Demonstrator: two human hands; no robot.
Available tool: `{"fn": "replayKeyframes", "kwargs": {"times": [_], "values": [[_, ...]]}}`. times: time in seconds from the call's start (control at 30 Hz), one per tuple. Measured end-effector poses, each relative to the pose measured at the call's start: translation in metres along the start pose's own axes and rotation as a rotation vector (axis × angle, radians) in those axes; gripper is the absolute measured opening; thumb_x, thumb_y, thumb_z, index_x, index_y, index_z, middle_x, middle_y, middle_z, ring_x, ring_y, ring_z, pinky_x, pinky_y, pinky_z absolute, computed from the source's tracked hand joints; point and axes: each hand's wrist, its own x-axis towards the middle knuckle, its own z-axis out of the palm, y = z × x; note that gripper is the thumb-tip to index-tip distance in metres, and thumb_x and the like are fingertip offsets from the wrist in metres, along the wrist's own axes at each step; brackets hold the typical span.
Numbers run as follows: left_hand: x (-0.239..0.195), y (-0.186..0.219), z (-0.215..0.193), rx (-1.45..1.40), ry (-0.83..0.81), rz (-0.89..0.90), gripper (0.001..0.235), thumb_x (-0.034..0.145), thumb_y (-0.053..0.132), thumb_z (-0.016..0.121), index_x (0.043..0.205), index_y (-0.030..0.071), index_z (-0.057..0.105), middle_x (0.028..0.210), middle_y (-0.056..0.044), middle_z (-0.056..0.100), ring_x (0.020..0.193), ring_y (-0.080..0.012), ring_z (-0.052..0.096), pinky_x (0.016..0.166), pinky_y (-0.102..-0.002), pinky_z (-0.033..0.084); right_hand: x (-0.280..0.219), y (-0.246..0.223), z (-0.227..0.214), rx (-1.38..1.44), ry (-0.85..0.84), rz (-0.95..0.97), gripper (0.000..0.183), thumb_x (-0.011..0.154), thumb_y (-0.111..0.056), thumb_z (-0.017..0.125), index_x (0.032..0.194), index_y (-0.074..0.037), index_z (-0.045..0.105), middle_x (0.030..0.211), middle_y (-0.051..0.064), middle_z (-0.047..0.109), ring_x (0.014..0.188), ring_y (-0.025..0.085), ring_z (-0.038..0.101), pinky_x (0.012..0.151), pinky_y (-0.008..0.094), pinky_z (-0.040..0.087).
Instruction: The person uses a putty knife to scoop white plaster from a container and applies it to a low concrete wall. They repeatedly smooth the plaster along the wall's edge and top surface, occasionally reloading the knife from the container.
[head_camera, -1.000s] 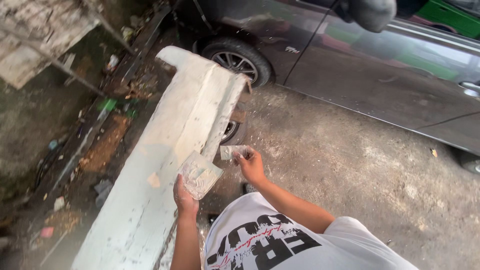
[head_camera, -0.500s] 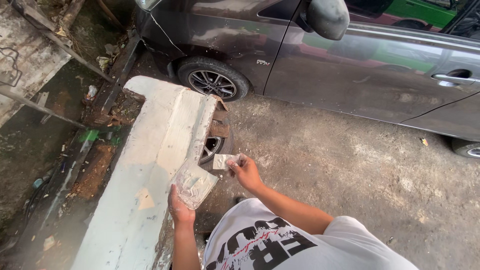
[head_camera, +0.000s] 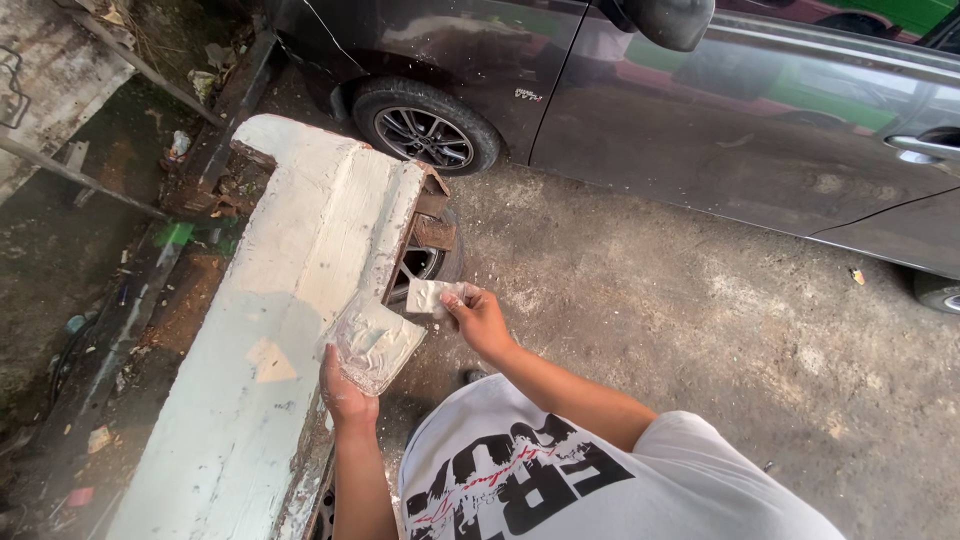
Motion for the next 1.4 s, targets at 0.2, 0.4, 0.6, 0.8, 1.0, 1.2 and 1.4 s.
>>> {"fn": "replayKeyframes", "kwargs": {"times": [0.2,0.4,0.6,0.8,1.0,1.2,1.4], "values": [[-0.014,0.013,0.001,0.045,-0.034,0.033,0.054,0.106,0.030,0.040,0.146,-0.006,0.044,0.146,-0.020,0.054,0.131,-0.0349,0.056,0.111,-0.048,0.046,-0.011,-0.007,0.008,0.044,-0.030,0.053,0.010,0.101,-0.013,0.061,0.106,-0.005,0.058,0.086,0.004,0.075,0.064,0.007,0.057,0.057,0.024,0.050],[-0.022,0.020,0.002,0.038,-0.049,0.059,0.055,0.107,0.031,0.039,0.147,-0.007,0.043,0.145,-0.022,0.054,0.129,-0.0371,0.059,0.108,-0.049,0.048,-0.009,0.002,0.008,0.001,-0.057,0.003,0.016,0.104,-0.008,0.060,0.109,-0.008,0.045,0.084,0.006,0.073,0.066,0.009,0.058,0.057,0.024,0.046],[-0.026,0.023,-0.003,0.045,-0.048,0.042,0.057,0.106,0.033,0.040,0.147,-0.006,0.044,0.144,-0.021,0.055,0.127,-0.0377,0.058,0.107,-0.049,0.048,-0.004,0.025,0.011,0.072,-0.052,-0.079,0.021,0.105,-0.009,0.055,0.122,-0.010,0.043,0.085,0.002,0.063,0.069,0.009,0.059,0.059,0.023,0.046],[-0.029,0.021,-0.013,0.027,0.037,0.033,0.060,0.103,0.037,0.047,0.147,-0.005,0.046,0.147,-0.018,0.055,0.133,-0.0330,0.056,0.111,-0.046,0.046,-0.013,0.031,0.016,0.091,-0.070,-0.103,0.025,0.105,-0.007,0.058,0.121,-0.008,0.038,0.094,0.001,0.061,0.076,0.009,0.060,0.062,0.025,0.050],[-0.030,0.022,-0.035,-0.086,0.019,0.162,0.057,0.105,0.034,0.052,0.144,-0.007,0.049,0.142,-0.018,0.059,0.130,-0.0302,0.060,0.111,-0.043,0.049,-0.018,0.000,0.019,-0.037,-0.207,-0.014,0.020,0.103,-0.009,0.064,0.114,-0.004,0.048,0.091,0.008,0.072,0.074,0.013,0.070,0.060,0.028,0.057],[-0.042,0.031,-0.047,-0.039,0.150,0.284,0.054,0.105,0.029,0.058,0.142,-0.009,0.050,0.140,-0.019,0.059,0.128,-0.0285,0.060,0.109,-0.041,0.051,-0.033,-0.025,0.040,-0.190,-0.314,-0.012,0.014,0.104,-0.006,0.067,0.113,0.004,0.066,0.081,0.007,0.070,0.063,0.012,0.065,0.056,0.027,0.056],[-0.057,0.029,-0.055,-0.083,0.209,0.318,0.052,0.105,0.024,0.059,0.143,-0.009,0.048,0.144,-0.018,0.055,0.131,-0.0259,0.057,0.111,-0.039,0.048,-0.040,-0.022,0.060,-0.290,-0.308,-0.102,0.014,0.102,-0.004,0.065,0.113,0.005,0.064,0.083,0.006,0.069,0.061,0.009,0.060,0.051,0.025,0.050]]}}
